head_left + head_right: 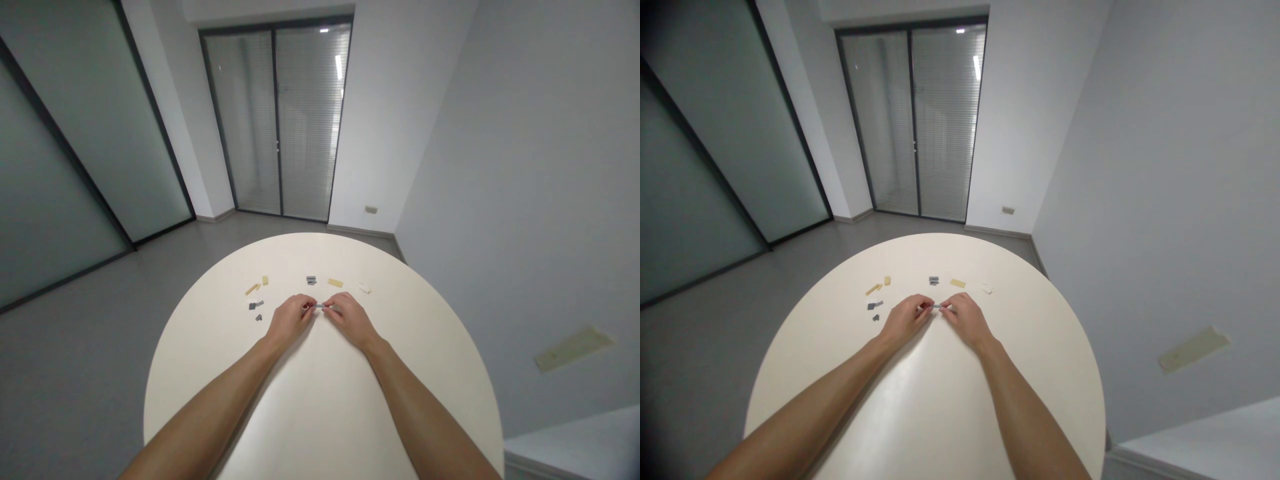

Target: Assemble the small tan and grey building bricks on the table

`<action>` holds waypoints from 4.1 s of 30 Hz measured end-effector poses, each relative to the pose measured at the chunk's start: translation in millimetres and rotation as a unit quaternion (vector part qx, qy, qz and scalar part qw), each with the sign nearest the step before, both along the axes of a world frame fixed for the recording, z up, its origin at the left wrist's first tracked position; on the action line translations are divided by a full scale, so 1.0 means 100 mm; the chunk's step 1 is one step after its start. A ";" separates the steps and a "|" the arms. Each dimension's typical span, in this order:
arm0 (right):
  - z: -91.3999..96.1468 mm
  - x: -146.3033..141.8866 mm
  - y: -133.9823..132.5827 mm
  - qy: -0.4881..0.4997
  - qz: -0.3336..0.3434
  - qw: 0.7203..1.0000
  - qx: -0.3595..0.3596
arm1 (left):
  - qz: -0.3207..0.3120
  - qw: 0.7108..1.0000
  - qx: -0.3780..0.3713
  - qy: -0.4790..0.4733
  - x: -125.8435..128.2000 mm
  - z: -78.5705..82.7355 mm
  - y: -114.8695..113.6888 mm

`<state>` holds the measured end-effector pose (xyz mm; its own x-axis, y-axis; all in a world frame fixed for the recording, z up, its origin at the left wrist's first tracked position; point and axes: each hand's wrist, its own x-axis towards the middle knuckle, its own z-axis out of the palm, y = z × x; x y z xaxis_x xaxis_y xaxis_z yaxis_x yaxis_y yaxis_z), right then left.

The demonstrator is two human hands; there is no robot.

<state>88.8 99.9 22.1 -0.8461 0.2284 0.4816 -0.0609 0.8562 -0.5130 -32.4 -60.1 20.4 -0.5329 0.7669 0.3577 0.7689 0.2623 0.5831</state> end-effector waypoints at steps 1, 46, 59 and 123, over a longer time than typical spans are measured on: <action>0.00 0.00 0.00 -0.001 -0.001 1.000 0.001 | 0.000 1.000 0.002 0.000 0.00 0.00 0.00; 0.00 0.01 -0.01 0.016 -0.009 1.000 -0.014 | 0.015 1.000 -0.010 0.009 0.01 0.02 0.00; 0.04 0.02 -0.01 0.031 0.003 0.999 -0.016 | 0.011 1.000 -0.003 0.010 0.00 0.00 0.00; 0.02 0.03 0.01 0.014 -0.019 1.000 -0.014 | 0.010 1.000 -0.008 0.002 0.00 0.05 -0.01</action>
<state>91.9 100.6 23.7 -0.8232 0.2727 0.4979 -0.0437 0.8440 -0.5346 -32.1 -60.9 25.4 -0.5461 0.7623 0.3473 0.7663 0.2871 0.5748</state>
